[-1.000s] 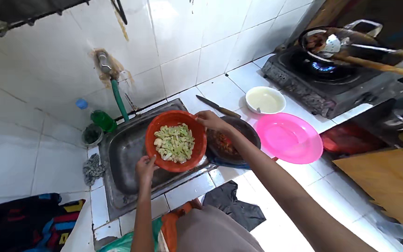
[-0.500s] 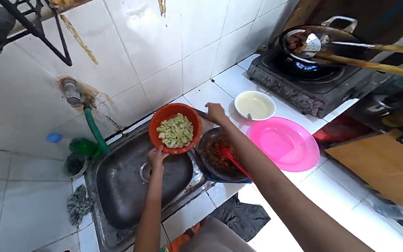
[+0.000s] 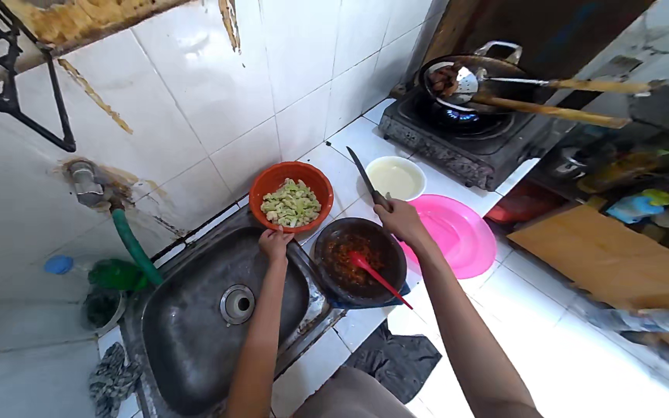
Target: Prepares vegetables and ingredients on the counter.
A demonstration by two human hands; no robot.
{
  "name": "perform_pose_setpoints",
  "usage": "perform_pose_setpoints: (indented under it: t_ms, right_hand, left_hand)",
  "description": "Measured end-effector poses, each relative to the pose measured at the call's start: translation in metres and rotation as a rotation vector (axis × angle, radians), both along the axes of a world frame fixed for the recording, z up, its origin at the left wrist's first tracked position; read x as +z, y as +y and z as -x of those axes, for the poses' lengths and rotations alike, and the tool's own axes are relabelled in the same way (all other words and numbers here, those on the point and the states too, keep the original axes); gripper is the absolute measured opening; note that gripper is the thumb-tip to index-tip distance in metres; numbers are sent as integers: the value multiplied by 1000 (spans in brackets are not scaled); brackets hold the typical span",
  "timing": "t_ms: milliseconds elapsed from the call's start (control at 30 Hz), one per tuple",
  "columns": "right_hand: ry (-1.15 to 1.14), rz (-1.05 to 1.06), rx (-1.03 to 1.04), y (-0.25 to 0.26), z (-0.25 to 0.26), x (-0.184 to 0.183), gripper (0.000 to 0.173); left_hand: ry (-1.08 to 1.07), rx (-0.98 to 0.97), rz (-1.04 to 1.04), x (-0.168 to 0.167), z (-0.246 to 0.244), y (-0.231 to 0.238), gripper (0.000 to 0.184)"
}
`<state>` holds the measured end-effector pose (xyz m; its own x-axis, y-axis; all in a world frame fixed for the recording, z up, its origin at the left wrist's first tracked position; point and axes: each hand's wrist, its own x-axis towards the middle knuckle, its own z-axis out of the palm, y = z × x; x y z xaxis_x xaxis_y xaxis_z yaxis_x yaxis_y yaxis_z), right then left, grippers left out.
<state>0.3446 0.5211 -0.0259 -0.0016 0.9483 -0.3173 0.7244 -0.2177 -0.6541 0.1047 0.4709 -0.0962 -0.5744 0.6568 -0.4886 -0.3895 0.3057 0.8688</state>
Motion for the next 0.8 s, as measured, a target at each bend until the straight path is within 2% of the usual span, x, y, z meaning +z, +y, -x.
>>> perform_pose_setpoints:
  t_ms: [133, 367, 433, 533, 600, 667, 800]
  right_hand:
    - [63, 0, -68, -48, -26, -4, 35]
    - [128, -16, -191, -121, -65, -39, 27]
    - [161, -27, -237, -135, -71, -48, 26]
    - [193, -20, -281, -150, -77, -56, 25]
    - [211, -10, -294, -155, -76, -56, 24]
    - [229, -17, -297, -158, -74, -55, 24]
    - [198, -51, -248, -156, -69, -58, 26]
  left_hand:
    - [26, -49, 31, -1, -17, 24, 35]
    - [-14, -187, 1, -1, -48, 65, 36]
    - [-27, -310, -15, -2, -51, 75, 38]
    - [38, -634, 22, -7, -45, 80, 51]
    - [164, -712, 76, -7, -47, 80, 48]
    - [284, -706, 108, -12, -51, 70, 40]
    - [364, -645, 69, -22, -55, 24, 37]
